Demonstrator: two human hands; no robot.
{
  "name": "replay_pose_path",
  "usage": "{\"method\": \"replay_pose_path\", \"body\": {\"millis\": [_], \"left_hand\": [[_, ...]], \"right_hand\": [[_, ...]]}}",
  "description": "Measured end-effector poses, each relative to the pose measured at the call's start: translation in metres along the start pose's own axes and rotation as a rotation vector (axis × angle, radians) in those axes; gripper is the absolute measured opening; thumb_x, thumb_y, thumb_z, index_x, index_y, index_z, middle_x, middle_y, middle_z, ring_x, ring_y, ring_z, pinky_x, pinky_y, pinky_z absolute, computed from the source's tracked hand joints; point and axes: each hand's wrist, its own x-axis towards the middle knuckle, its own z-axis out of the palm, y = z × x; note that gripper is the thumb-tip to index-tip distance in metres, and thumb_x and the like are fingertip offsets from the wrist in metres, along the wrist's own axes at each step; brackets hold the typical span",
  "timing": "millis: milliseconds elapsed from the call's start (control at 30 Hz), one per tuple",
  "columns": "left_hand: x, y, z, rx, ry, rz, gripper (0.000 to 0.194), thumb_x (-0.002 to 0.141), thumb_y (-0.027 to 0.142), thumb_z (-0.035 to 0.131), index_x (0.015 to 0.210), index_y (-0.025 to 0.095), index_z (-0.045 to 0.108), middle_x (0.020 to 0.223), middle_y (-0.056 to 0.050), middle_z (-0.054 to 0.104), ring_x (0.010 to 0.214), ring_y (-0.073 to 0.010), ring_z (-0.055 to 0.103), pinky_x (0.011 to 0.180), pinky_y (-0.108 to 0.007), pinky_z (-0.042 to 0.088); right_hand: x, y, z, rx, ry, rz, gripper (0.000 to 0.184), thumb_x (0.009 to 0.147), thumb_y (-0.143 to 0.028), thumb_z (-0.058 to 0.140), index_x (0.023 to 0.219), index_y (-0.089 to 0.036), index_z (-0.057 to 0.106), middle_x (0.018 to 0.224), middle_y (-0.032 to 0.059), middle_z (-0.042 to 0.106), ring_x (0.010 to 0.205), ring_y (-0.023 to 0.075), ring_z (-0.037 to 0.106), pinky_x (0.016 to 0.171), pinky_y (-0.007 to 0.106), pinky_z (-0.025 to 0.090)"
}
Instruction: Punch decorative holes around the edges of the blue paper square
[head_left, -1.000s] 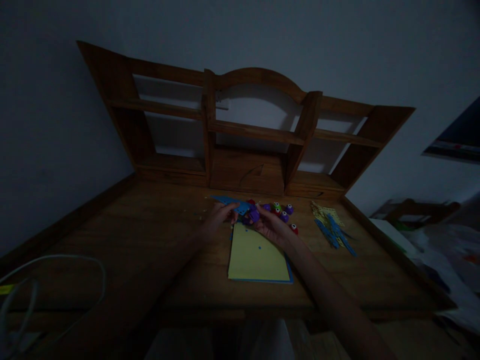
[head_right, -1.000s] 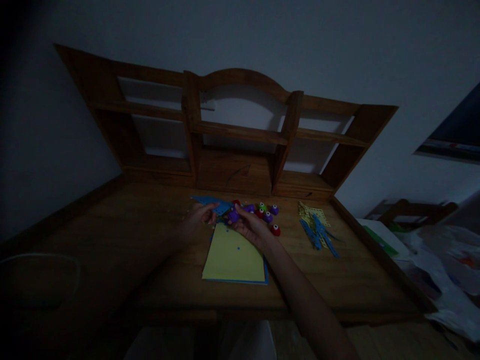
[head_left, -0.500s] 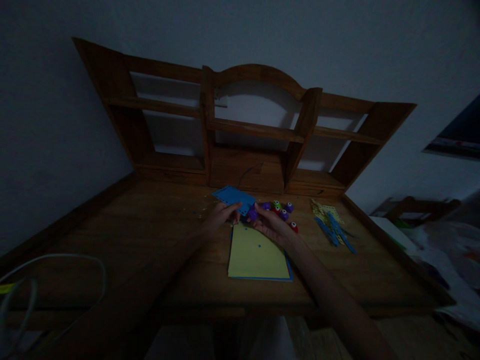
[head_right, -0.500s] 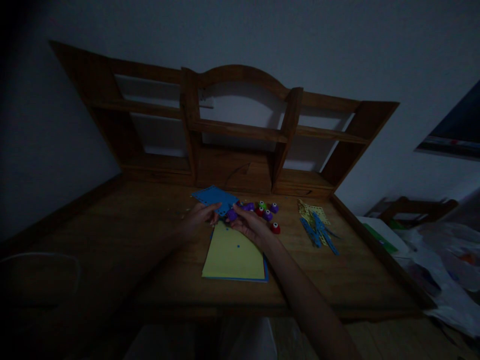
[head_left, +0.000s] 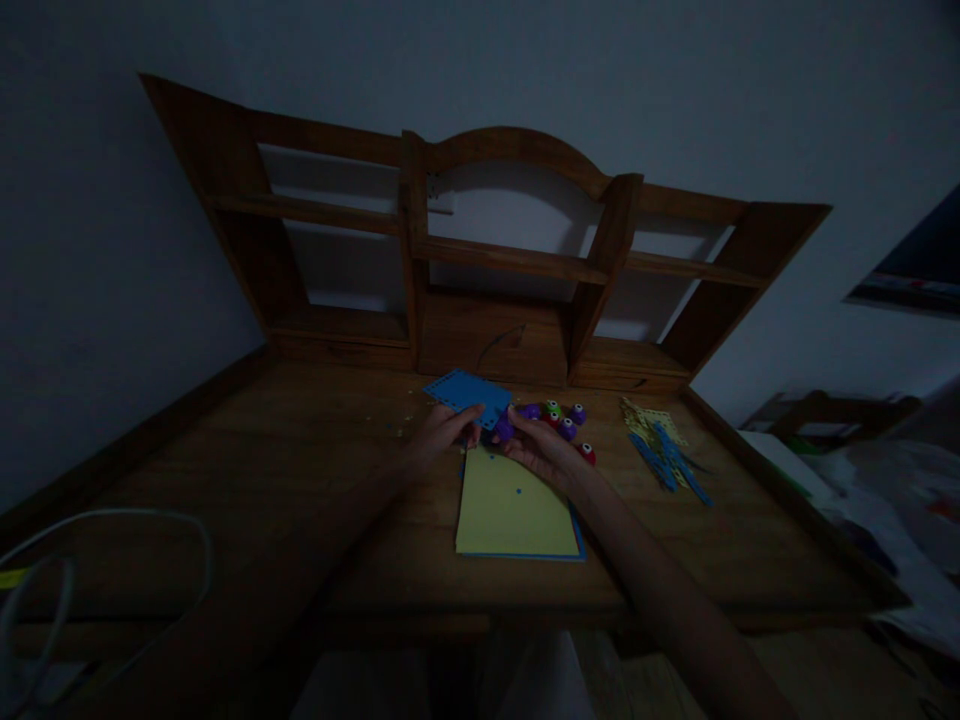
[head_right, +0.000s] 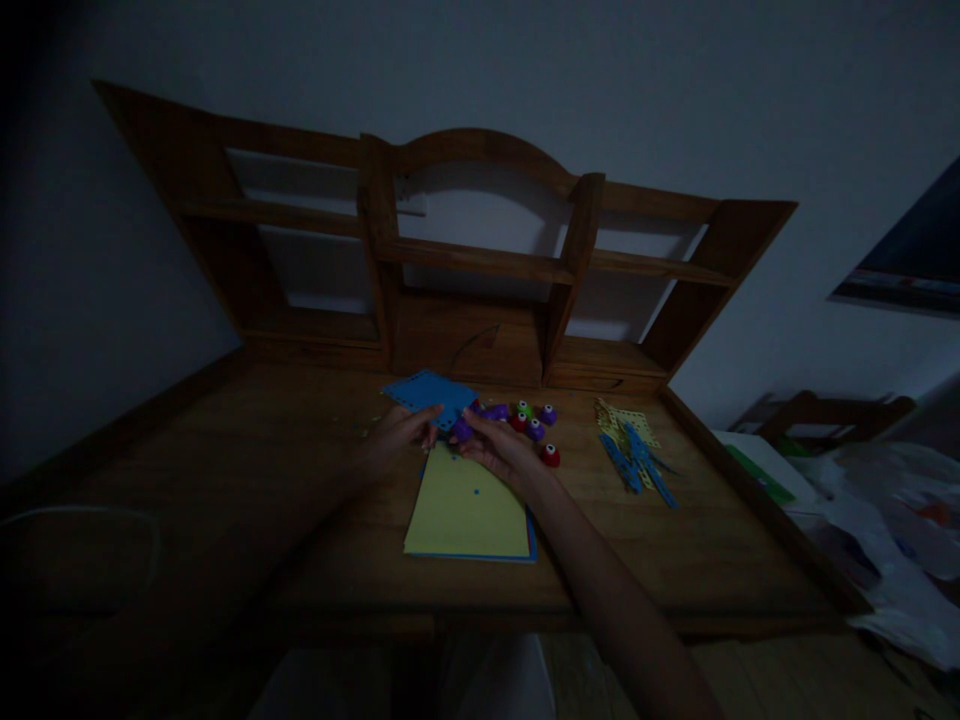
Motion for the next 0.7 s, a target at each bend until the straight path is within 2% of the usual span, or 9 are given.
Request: {"method": "replay_pose_path", "body": {"millis": [233,533,700], "left_hand": [[-0.0013,0.0033,-0.0006,0.050,0.034,-0.026,0.048,0.084,0.049,0.050,0.051,0.015,0.057,0.050,-0.001,0.057,0.048,-0.0107,0.050,0.055,-0.024,0.037],[0.0006,-0.0007,-0.0021,0.072,-0.015,-0.017,0.048,0.085,0.050,0.049,0.052,0.015,0.059,0.049,-0.001,0.056,0.048,-0.0110,0.051,0.057,-0.024,0.039],[-0.0038,0.0044,0.0019,0.097,-0.029,-0.022,0.047,0.085,0.048,0.049,0.053,0.015,0.057,0.049,-0.001,0.056,0.047,-0.0105,0.049,0.056,-0.024,0.038]], "right_hand": [[0.0022,0.0014,-0.0017,0.017,-0.005,-0.001,0.030,0.076,-0.038,0.073,0.093,-0.015,0.065,0.085,0.0037,0.067,0.065,0.0092,0.062,0.066,0.021,0.055],[0.0015,0.0002,-0.0006,0.023,0.014,0.010,0.029,0.077,-0.038,0.073,0.090,-0.014,0.065,0.082,0.0038,0.067,0.064,0.0096,0.063,0.064,0.020,0.056],[-0.0013,-0.0013,0.0023,0.001,0.007,0.006,0.026,0.077,-0.037,0.072,0.086,-0.014,0.065,0.079,0.0044,0.067,0.063,0.0092,0.062,0.062,0.019,0.055]]}}
